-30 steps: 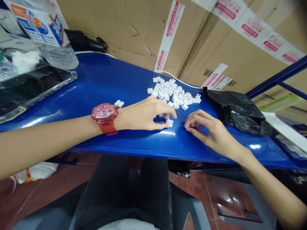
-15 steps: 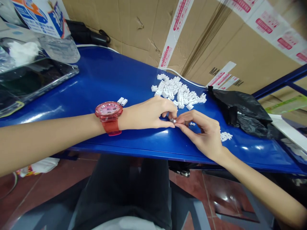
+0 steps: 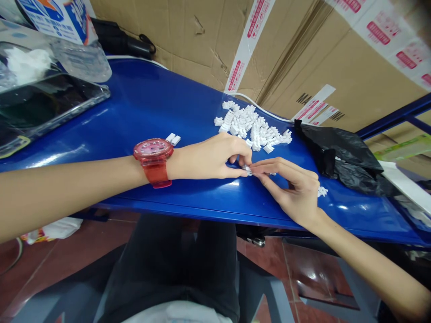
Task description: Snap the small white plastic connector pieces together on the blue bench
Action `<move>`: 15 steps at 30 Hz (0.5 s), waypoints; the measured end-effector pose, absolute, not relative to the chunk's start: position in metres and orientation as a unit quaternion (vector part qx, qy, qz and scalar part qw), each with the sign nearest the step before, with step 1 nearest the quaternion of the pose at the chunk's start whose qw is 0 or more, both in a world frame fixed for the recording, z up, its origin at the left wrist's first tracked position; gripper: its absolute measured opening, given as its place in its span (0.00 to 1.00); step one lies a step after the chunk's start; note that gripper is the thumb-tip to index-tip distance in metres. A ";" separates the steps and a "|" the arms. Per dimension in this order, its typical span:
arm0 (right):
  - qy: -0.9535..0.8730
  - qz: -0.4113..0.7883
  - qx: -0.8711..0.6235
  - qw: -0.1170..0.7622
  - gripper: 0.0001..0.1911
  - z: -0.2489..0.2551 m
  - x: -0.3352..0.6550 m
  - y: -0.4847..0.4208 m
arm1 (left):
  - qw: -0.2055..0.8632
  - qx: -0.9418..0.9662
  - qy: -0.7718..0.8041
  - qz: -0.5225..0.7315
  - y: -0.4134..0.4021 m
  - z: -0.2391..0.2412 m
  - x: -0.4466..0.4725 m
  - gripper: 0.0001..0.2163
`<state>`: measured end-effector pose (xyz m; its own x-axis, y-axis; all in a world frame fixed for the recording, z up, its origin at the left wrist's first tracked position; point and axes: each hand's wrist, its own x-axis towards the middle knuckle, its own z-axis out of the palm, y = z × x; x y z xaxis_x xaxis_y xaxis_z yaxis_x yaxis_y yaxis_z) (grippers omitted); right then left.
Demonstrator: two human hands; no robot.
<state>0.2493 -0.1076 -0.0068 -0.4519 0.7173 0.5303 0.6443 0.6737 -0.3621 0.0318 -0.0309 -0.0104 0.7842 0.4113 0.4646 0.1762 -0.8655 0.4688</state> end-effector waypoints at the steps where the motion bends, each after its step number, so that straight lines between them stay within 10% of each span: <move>1: -0.849 0.057 -0.402 0.338 0.07 -0.007 0.250 -0.108 | 0.206 0.922 0.159 0.286 -0.031 -0.010 0.032 0.05; 15: -0.856 0.022 -0.398 0.331 0.08 -0.008 0.248 -0.108 | 0.216 0.920 0.157 0.287 -0.031 -0.010 0.031 0.05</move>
<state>0.2478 -0.1082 -0.0084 -0.4651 0.6947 0.5487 0.6659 0.6830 -0.3003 0.0313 -0.0311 -0.0103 0.7862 0.4122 0.4604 0.1647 -0.8579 0.4868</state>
